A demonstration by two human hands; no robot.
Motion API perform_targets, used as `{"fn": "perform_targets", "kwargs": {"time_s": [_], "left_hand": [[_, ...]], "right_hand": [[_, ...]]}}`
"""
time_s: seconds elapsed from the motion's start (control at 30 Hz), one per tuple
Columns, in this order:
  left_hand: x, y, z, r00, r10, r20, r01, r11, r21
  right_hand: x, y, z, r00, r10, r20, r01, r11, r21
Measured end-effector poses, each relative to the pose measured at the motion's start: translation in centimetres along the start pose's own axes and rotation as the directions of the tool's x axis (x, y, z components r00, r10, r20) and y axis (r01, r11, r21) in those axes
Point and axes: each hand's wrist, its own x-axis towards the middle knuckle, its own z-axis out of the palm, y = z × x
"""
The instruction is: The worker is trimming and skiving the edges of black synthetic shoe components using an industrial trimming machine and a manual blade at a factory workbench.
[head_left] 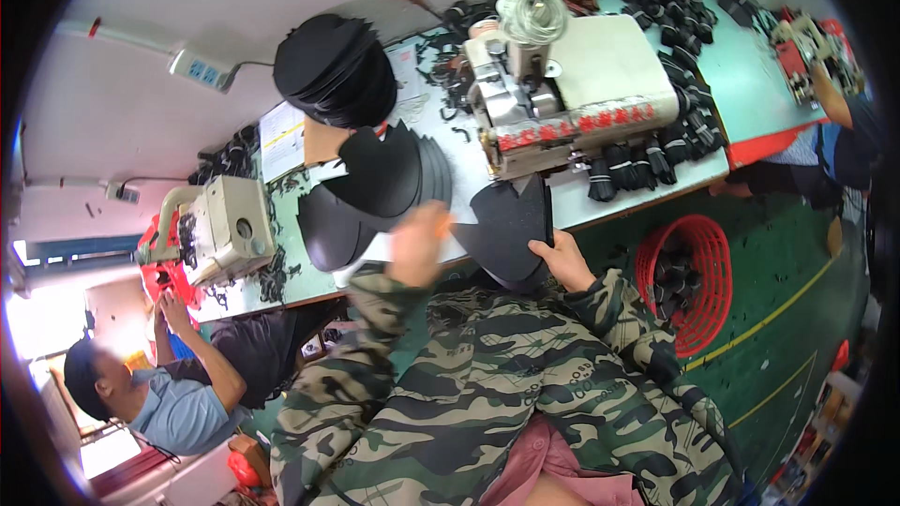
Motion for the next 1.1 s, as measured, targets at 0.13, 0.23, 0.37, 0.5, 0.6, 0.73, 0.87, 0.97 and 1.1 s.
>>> {"fn": "perform_targets", "kwargs": {"time_s": [0.13, 0.23, 0.37, 0.5, 0.6, 0.73, 0.87, 0.97, 1.1], "left_hand": [[-0.3, 4.1, 9.2, 0.903, -0.185, 0.389, 0.305, 0.913, -0.272], [0.2, 1.3, 10.7, 0.895, -0.097, 0.436, 0.314, 0.831, -0.460], [0.1, -2.3, 11.7, 0.862, -0.126, 0.491, 0.437, 0.675, -0.594], [-0.3, -2.5, 10.5, 0.908, -0.164, 0.385, 0.401, 0.608, -0.685], [-0.8, -5.0, 3.2, 0.956, -0.268, -0.119, 0.169, 0.837, -0.520], [-2.8, -17.9, -8.0, 0.821, -0.534, -0.201, 0.254, 0.657, -0.710], [-8.2, -31.3, -7.9, 0.735, -0.637, -0.231, 0.605, 0.771, -0.198], [-8.9, -32.8, -6.4, 0.587, -0.760, -0.279, 0.805, 0.585, 0.099], [-5.1, -30.0, -6.6, 0.521, -0.831, -0.195, 0.851, 0.523, 0.043]], "right_hand": [[-0.6, -2.0, 1.9, 0.995, -0.072, 0.063, 0.092, 0.898, -0.431], [0.0, -2.6, 1.8, 0.987, -0.146, 0.068, 0.153, 0.714, -0.683], [0.6, -3.5, 2.8, 0.999, 0.034, 0.038, -0.012, 0.878, -0.479], [1.1, -2.5, 2.2, 1.000, -0.010, -0.005, 0.006, 0.835, -0.550], [-0.1, -6.6, 2.0, 0.989, -0.121, 0.082, 0.146, 0.793, -0.592], [-0.7, -13.8, 6.3, 0.975, -0.147, 0.169, 0.178, 0.966, -0.189], [5.4, -15.3, 13.6, 0.943, -0.182, 0.280, 0.176, 0.983, 0.048], [12.4, -10.2, 16.2, 0.977, 0.175, 0.124, -0.128, 0.938, -0.322], [16.5, -4.7, 14.0, 0.973, -0.152, -0.173, -0.029, 0.665, -0.746]]}}
